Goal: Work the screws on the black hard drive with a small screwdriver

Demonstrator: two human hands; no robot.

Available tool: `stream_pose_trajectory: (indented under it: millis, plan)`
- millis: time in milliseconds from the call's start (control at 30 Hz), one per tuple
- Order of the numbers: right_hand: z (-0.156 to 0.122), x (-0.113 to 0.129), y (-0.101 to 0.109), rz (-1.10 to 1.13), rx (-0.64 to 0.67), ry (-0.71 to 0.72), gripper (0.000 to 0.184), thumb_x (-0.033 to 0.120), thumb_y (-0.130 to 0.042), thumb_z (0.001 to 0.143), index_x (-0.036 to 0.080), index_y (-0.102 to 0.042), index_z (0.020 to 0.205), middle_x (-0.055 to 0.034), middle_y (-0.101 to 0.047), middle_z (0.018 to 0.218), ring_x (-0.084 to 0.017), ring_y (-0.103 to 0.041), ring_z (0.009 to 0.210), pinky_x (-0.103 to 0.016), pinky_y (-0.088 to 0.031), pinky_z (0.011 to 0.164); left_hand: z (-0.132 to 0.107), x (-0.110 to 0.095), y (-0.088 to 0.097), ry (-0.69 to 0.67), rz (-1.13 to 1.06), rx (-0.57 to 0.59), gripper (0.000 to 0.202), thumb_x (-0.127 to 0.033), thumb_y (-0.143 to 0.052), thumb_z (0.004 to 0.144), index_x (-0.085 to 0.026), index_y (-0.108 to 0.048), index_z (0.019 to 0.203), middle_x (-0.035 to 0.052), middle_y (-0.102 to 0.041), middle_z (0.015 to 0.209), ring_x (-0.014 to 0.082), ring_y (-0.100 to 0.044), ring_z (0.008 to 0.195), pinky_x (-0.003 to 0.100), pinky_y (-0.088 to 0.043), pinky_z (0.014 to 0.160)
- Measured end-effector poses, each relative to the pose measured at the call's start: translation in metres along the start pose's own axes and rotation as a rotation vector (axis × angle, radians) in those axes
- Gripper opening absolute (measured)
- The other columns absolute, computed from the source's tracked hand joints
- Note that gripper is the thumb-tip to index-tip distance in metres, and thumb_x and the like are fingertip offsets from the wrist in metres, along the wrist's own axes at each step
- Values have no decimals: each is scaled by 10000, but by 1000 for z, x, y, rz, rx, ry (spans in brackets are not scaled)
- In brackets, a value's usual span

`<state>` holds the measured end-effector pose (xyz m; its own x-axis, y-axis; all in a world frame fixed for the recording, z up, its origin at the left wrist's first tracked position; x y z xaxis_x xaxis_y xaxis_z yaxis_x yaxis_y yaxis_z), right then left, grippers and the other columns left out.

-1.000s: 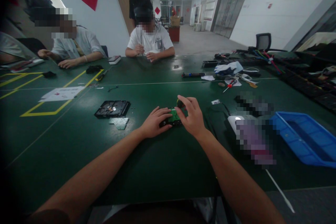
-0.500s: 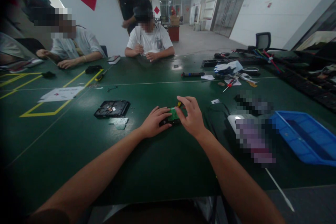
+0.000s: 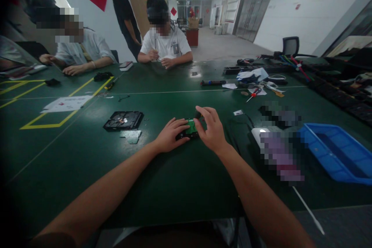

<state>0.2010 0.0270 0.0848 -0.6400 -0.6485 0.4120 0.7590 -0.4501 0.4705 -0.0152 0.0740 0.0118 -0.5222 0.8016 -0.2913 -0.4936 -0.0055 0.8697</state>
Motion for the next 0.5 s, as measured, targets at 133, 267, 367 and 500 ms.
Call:
stream_pose_trajectory:
  millis: [133,267,367,500]
  plan:
    - [0,-2,2,-47,-27,-23,474,306,-641,1010,360,-544,1471,-90,-636,1233,-255,-682,998,-481,-651,864,0,-1,1,0,-1,2,527,-510,-671,996,-271,-575,1455,105,-556,1573,337,-465,1512,660,-248,1293]
    - [0,-1,0,-5,1,-16,500,255,-590,1033,346,-494,1515,-103,-643,1346,-269,-687,1101,-492,-644,919,0,-2,1,1,6,4,525,-513,-662,1001,-251,-580,1449,112,-559,1569,338,-474,1504,656,-247,1295]
    - [0,3,-1,18,21,12,511,220,-565,1039,338,-478,1528,-105,-638,1387,-266,-684,1139,-500,-632,956,0,-1,0,2,9,8,529,-522,-658,1003,-257,-578,1455,109,-555,1575,338,-471,1507,655,-252,1293]
    - [2,7,0,10,-14,46,489,238,-633,1013,349,-538,1480,-95,-631,1292,-256,-679,1092,-451,-654,863,0,0,0,4,11,7,532,-526,-662,1001,-272,-578,1461,106,-554,1575,338,-469,1509,655,-254,1293]
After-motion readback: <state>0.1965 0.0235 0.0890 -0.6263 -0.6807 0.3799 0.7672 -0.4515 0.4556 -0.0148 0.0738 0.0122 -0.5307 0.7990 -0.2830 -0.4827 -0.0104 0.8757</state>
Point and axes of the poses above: each hand's wrist, its own z-axis towards the middle knuckle, its own y-axis out of the back of the hand, x = y × z, the point moved 3 cm from there along z, towards the middle knuckle
